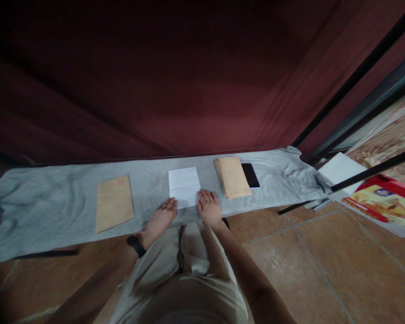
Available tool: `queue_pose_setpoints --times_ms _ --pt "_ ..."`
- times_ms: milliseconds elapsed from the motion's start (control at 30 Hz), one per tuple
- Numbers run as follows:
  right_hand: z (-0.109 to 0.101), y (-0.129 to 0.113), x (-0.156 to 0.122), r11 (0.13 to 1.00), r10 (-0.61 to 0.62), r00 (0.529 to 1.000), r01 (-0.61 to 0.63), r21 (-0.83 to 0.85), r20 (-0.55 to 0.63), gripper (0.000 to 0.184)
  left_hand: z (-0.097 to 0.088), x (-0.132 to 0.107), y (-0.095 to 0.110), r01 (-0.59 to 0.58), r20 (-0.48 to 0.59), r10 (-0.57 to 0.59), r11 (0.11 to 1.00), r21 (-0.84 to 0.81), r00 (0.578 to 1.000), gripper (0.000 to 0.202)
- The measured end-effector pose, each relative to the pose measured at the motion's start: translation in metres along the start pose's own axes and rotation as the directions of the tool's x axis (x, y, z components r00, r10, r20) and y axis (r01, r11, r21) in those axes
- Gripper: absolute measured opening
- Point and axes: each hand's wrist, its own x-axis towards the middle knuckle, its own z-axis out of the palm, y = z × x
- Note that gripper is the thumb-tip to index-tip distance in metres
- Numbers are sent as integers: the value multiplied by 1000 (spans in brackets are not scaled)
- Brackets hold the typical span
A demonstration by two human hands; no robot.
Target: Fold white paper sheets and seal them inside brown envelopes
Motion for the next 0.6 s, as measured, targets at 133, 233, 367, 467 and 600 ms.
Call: queue_pose_setpoints --times_ms 133,233,367,467,600 --pt "-2 1 -1 1000 -7 1000 7 4 14 45 -5 0 -2 2 36 -2 1000 11 999 52" --pt "-6 -1 -4 999 -45 998 44 24 32 44 -14 -1 -4 10 16 -9 999 -39 1000 49" --pt "-12 -9 -7 989 -121 992 117 86 47 50 -33 -3 -1 64 -69 -75 986 -157 995 42" --pt "-18 -17 0 984 -92 995 85 158 41 46 -50 -4 1 34 -183 -79 971 -237 980 41" --pt "-30 -29 21 899 157 987 -137 415 -14 39 -66 0 -6 93 -419 -293 896 -435 859 49"
